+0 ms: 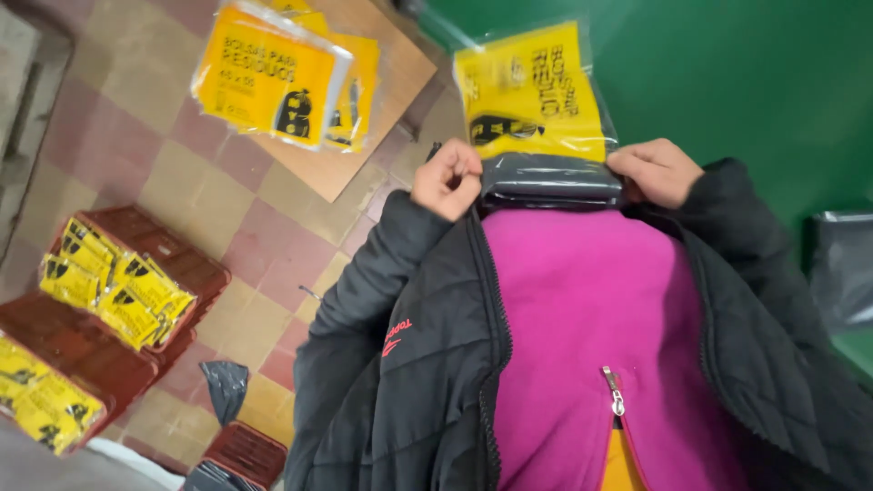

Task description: Folding black plastic garbage bags and inserting them into yellow retail packaging sleeves before sealing them.

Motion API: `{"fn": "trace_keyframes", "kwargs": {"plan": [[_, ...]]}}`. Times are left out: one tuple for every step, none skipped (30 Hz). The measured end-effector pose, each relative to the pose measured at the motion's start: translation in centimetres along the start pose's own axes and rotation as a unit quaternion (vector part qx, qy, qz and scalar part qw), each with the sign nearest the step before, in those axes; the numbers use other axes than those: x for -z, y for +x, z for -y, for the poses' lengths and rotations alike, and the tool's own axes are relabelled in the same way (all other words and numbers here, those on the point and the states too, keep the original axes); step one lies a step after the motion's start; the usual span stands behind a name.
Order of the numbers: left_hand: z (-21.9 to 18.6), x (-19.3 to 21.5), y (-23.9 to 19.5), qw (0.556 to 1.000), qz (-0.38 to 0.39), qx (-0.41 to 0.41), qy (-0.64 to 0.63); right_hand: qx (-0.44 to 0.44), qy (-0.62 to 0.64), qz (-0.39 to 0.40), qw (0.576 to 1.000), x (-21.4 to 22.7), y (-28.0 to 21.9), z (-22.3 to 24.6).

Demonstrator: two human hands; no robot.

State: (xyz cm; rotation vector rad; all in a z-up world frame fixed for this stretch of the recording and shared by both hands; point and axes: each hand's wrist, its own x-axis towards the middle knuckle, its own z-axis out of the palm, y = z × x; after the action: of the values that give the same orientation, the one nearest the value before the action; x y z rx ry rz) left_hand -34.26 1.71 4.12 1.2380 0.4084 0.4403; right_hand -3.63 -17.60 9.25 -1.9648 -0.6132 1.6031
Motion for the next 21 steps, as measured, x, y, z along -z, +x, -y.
{"fn": "trace_keyframes", "kwargs": {"plan": [[1.0, 0.8, -0.5, 1.000, -0.010, -0.002, 0.004, 0.005, -0.005, 0.009, 1.000, 0.1, 1.0, 0.1], [2.1, 1.8, -1.2, 0.999, -0.042, 0.000, 0.009, -0.001, -0.001, 0.055, 0.999, 0.0, 2.4, 0.3], [3.3, 2.8, -1.8, 0.997, -0.074, 0.002, 0.013, -0.008, 0.002, 0.100, 0.995, -0.2, 3.8, 0.5], [3.1, 2.8, -2.8, 0.996, -0.087, 0.006, 0.016, -0.009, -0.002, 0.113, 0.994, -1.0, 5.1, 0.2], [2.9, 2.8, -3.6, 0.991, -0.127, 0.037, -0.010, -0.018, 0.067, 0.173, 0.983, -1.7, 6.4, 0.0], [2.7, 3.1, -4.4, 0.984, -0.162, 0.070, -0.035, -0.029, 0.141, 0.227, 0.963, -2.8, 7.5, -0.5], [2.5, 2.8, -7.0, 0.982, -0.169, 0.076, -0.031, -0.031, 0.142, 0.235, 0.961, -4.4, 7.0, -1.1], [2.2, 3.5, -7.4, 0.978, -0.190, 0.074, -0.048, -0.030, 0.194, 0.254, 0.947, -4.8, 7.6, -0.3], [2.0, 4.2, -7.7, 0.973, -0.210, 0.071, -0.066, -0.029, 0.245, 0.273, 0.930, -5.3, 8.3, 0.6], [1.2, 4.6, -7.2, 0.973, -0.214, 0.062, -0.061, -0.020, 0.238, 0.277, 0.931, -5.3, 9.2, 2.2], [0.7, 5.0, -6.7, 0.970, -0.236, 0.042, -0.042, -0.028, 0.226, 0.283, 0.932, -5.3, 10.2, 3.6], [0.1, 4.9, -8.2, 0.965, -0.257, 0.042, -0.024, -0.050, 0.226, 0.289, 0.929, -6.6, 9.9, 3.6], [-0.9, 5.1, -8.5, 0.964, -0.259, 0.053, -0.021, -0.056, 0.233, 0.293, 0.925, -8.1, 10.6, 2.7], [-1.7, 5.5, -7.2, 0.951, -0.277, 0.050, 0.125, -0.072, 0.214, 0.274, 0.935, -8.4, 12.2, 2.9], [-2.5, 5.8, -6.0, 0.917, -0.292, 0.046, 0.269, -0.089, 0.195, 0.255, 0.943, -8.6, 13.8, 3.2], [-3.4, 5.6, -6.8, 0.914, -0.296, 0.053, 0.273, -0.091, 0.197, 0.264, 0.940, -10.0, 13.3, 3.5], [-4.3, 5.3, -7.6, 0.874, -0.291, 0.045, 0.387, -0.112, 0.152, 0.249, 0.950, -11.2, 12.9, 3.8], [-4.9, 5.7, -6.6, 0.823, -0.278, 0.019, 0.495, -0.118, 0.105, 0.222, 0.962, -11.5, 13.4, 5.1], [-3.2, 8.3, -5.9, 0.821, -0.278, 0.009, 0.499, -0.107, 0.104, 0.220, 0.964, -11.2, 13.7, 6.3], [-1.7, 10.6, -5.9, 0.875, -0.288, -0.010, 0.389, -0.046, 0.085, 0.213, 0.972, -11.2, 13.4, 7.1], [0.0, 13.0, -5.9, 0.916, -0.293, -0.028, 0.274, 0.016, 0.066, 0.205, 0.976, -11.2, 13.3, 7.8]]}}
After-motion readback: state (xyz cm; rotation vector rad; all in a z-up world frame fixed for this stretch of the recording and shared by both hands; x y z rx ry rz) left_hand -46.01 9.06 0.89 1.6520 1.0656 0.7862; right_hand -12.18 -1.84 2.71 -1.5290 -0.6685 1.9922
